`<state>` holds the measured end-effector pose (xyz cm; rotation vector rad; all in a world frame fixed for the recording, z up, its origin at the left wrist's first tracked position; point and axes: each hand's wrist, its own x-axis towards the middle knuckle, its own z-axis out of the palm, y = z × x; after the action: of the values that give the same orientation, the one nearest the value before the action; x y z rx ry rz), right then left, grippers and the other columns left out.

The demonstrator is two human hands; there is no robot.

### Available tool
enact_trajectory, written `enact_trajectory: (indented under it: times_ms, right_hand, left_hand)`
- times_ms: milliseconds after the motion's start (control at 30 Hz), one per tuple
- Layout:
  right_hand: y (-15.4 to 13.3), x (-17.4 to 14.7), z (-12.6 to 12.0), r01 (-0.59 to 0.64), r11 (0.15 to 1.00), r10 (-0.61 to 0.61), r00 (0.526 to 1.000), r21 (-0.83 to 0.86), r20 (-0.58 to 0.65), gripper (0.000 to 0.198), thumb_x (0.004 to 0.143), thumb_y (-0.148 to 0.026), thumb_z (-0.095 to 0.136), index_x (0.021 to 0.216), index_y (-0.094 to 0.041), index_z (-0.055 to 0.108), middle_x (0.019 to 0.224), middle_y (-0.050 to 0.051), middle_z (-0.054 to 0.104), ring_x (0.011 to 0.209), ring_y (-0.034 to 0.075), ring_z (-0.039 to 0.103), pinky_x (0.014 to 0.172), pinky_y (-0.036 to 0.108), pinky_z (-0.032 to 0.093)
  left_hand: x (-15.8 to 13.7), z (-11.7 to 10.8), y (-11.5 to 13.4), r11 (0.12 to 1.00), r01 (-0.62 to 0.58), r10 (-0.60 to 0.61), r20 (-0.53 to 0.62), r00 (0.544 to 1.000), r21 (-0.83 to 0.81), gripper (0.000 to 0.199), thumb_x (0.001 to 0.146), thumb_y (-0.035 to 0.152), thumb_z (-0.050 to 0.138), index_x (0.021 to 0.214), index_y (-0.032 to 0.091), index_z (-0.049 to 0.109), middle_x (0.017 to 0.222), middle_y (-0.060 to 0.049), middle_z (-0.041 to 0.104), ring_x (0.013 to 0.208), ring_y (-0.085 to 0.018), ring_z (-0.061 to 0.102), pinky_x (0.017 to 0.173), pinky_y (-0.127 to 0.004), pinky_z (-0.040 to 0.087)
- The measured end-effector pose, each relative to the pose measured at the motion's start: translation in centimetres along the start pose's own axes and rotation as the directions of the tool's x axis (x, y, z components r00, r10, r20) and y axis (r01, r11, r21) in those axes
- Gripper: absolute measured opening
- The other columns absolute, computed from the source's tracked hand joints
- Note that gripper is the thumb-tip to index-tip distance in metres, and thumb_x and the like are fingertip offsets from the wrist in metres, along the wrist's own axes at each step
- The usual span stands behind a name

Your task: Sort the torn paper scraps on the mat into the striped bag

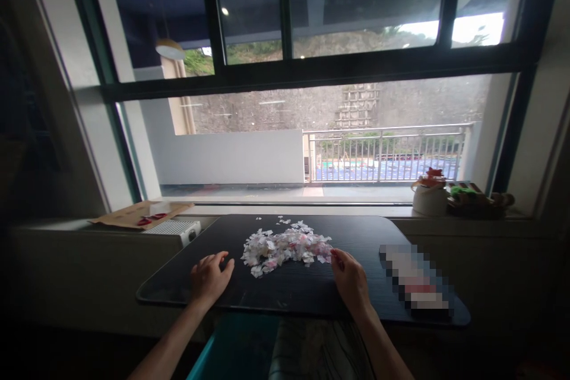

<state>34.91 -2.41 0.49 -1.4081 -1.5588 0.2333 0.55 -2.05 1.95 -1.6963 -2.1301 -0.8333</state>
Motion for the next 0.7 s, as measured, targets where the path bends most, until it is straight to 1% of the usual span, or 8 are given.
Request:
enact_trajectory:
  times_ms: [67,167,267,367,500,633,700]
  right_hand:
    - [-0.01,0.03,0.00,0.004,1.000,-0.004,1.000,-0.006,0.014,0.039,0.083,-0.038,0.045,0.102,-0.017,0.071,0.094,0.011,0.074,0.085,0.026,0.068,0.078,0.033,0.049]
    - [-0.10,0.02,0.06,0.024,1.000,-0.024,0.998,-0.002,0.058,0.035,0.082,-0.038,0.048,0.098,-0.020,0.073,0.090,0.007,0.076,0.079,0.023,0.069,0.074,0.030,0.050]
    - [-0.25,-0.02,0.08,0.029,1.000,-0.029,0.997,0.000,0.076,0.037,0.083,-0.040,0.046,0.100,-0.019,0.072,0.087,0.007,0.076,0.075,0.023,0.069,0.070,0.030,0.050]
    - [-0.41,-0.09,0.05,0.021,1.000,-0.021,0.997,0.000,0.073,0.039,0.083,-0.039,0.045,0.100,-0.018,0.072,0.089,0.008,0.076,0.077,0.024,0.069,0.070,0.031,0.049]
    - [-0.53,-0.16,0.02,0.013,1.000,-0.014,0.996,0.013,0.086,0.035,0.080,-0.039,0.049,0.094,-0.019,0.074,0.083,0.006,0.076,0.073,0.023,0.069,0.068,0.030,0.050]
    - [-0.46,-0.12,-0.03,-0.006,1.000,0.004,0.998,0.029,0.067,0.038,0.081,-0.039,0.046,0.099,-0.019,0.073,0.090,0.008,0.075,0.081,0.024,0.069,0.073,0.031,0.050]
    - [-0.42,-0.10,-0.05,-0.009,0.999,0.006,0.997,0.035,0.071,0.039,0.080,-0.040,0.047,0.101,-0.019,0.073,0.089,0.008,0.075,0.081,0.025,0.069,0.073,0.031,0.050]
  left_hand:
    - [0.03,-0.02,0.00,1.000,0.002,-0.002,0.010,1.000,-0.001,0.027,0.082,0.030,0.052,0.102,0.017,0.065,0.102,-0.009,0.068,0.109,-0.029,0.055,0.090,-0.042,0.037]
    - [0.06,-0.08,0.00,1.000,0.003,-0.003,0.025,1.000,0.000,0.027,0.083,0.030,0.051,0.102,0.017,0.065,0.102,-0.009,0.068,0.109,-0.028,0.055,0.090,-0.042,0.036]
    - [0.06,-0.12,0.01,1.000,0.001,-0.001,0.026,1.000,0.007,0.027,0.083,0.030,0.051,0.103,0.017,0.065,0.101,-0.009,0.068,0.109,-0.028,0.055,0.089,-0.042,0.036]
    - [0.06,-0.08,-0.04,1.000,-0.005,0.005,0.019,1.000,0.018,0.027,0.083,0.031,0.051,0.102,0.017,0.065,0.100,-0.009,0.069,0.108,-0.028,0.055,0.089,-0.041,0.037]
    - [0.07,-0.01,-0.11,1.000,-0.011,0.011,0.010,1.000,0.024,0.027,0.082,0.031,0.051,0.101,0.017,0.065,0.099,-0.008,0.069,0.107,-0.028,0.056,0.088,-0.041,0.037]
    - [0.05,-0.11,-0.06,1.000,-0.011,0.010,0.025,1.000,0.018,0.029,0.083,0.031,0.050,0.102,0.016,0.065,0.100,-0.009,0.069,0.108,-0.029,0.056,0.088,-0.041,0.037]
    - [0.03,-0.19,0.00,1.000,-0.008,0.007,0.036,0.999,0.016,0.029,0.083,0.031,0.049,0.103,0.017,0.065,0.101,-0.009,0.068,0.109,-0.029,0.055,0.088,-0.041,0.036]
